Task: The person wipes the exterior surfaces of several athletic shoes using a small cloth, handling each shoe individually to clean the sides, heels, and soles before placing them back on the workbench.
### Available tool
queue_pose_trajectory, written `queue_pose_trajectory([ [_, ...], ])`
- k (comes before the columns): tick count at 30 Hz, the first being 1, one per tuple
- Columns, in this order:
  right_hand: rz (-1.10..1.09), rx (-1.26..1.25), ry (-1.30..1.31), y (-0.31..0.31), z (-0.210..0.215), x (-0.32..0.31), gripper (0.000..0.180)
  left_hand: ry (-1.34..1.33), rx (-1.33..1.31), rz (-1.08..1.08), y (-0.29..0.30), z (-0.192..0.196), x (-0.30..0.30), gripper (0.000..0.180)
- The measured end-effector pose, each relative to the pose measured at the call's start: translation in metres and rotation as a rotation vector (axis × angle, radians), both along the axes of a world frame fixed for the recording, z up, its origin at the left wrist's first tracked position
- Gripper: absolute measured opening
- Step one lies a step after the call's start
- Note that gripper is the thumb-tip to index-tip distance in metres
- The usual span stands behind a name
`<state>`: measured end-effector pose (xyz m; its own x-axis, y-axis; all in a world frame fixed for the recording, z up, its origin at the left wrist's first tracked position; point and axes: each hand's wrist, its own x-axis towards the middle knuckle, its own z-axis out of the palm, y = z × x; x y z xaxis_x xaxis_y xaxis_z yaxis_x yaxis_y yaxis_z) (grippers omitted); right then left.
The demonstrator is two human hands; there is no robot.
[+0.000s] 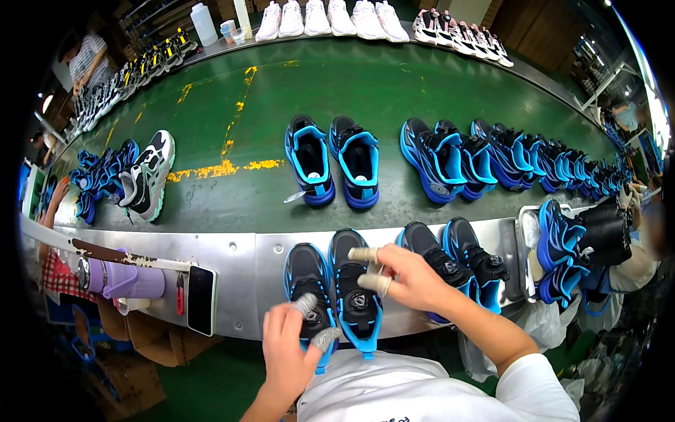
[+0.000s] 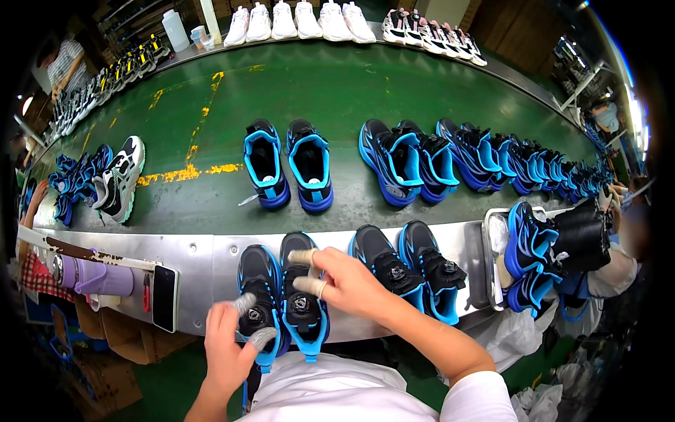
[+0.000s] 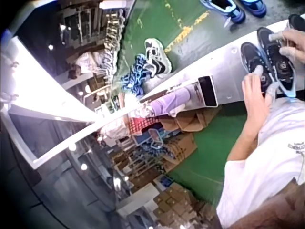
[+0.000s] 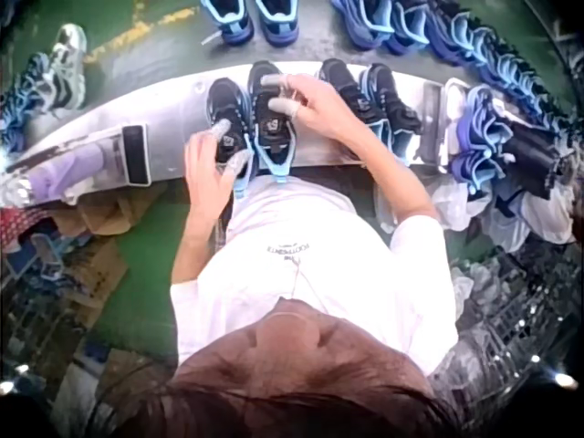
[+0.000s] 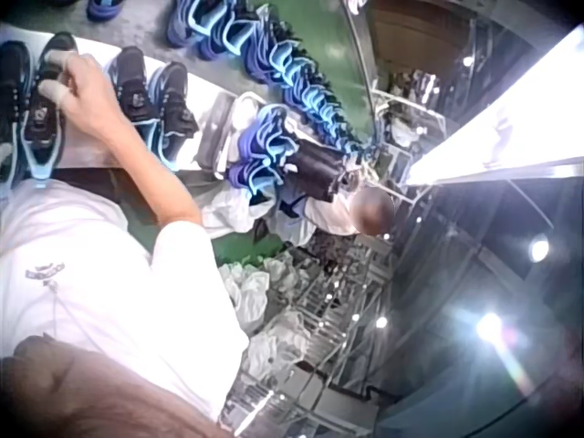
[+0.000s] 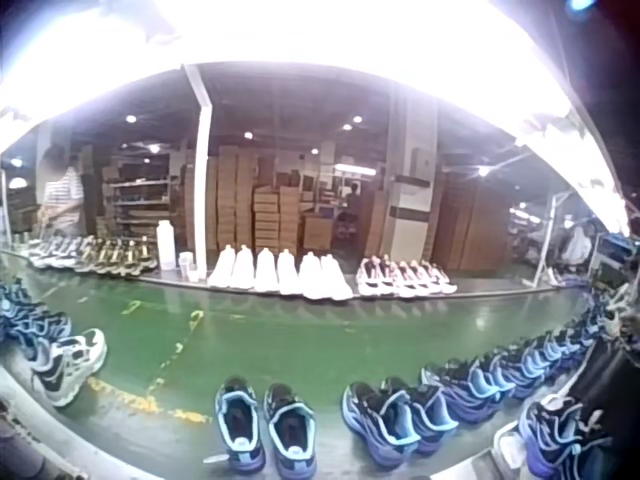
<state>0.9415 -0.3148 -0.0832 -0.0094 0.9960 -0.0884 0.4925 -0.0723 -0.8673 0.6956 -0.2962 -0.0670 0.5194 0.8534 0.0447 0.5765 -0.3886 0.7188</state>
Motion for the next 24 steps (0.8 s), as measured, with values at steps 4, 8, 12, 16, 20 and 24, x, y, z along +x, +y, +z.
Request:
queue_pose_trajectory([
  [4, 0.041, 0.06, -0.004, 0.004, 0.004, 0.001, 0.036, -0.086, -0.204, -0.06, 0.013, -0.035, -0.004, 0.035],
  [8, 0.031, 0.029, -0.027, 0.001, 0.005, 0.002, 0.031, -0.115, -0.274, -0.172, 0.028, -0.027, -0.009, 0.036],
  [12, 0.084, 0.018, -0.027, 0.002, 0.002, -0.002, 0.03, -0.068, -0.293, -0.062, 0.024, -0.026, 0.001, 0.038],
  [16, 0.111, 0.026, -0.037, 0.002, 0.005, -0.004, 0.027, -0.201, -0.52, -0.176, 0.034, -0.042, -0.019, 0.036],
  [20, 0.131, -0.001, -0.014, 0.002, 0.004, -0.009, 0.026, -0.096, -0.296, -0.105, 0.027, -0.035, -0.004, 0.045],
  [24, 0.162, -0.012, -0.007, 0.003, 0.003, -0.013, 0.025, -0.224, -0.501, -0.218, 0.038, -0.033, -0.017, 0.033],
])
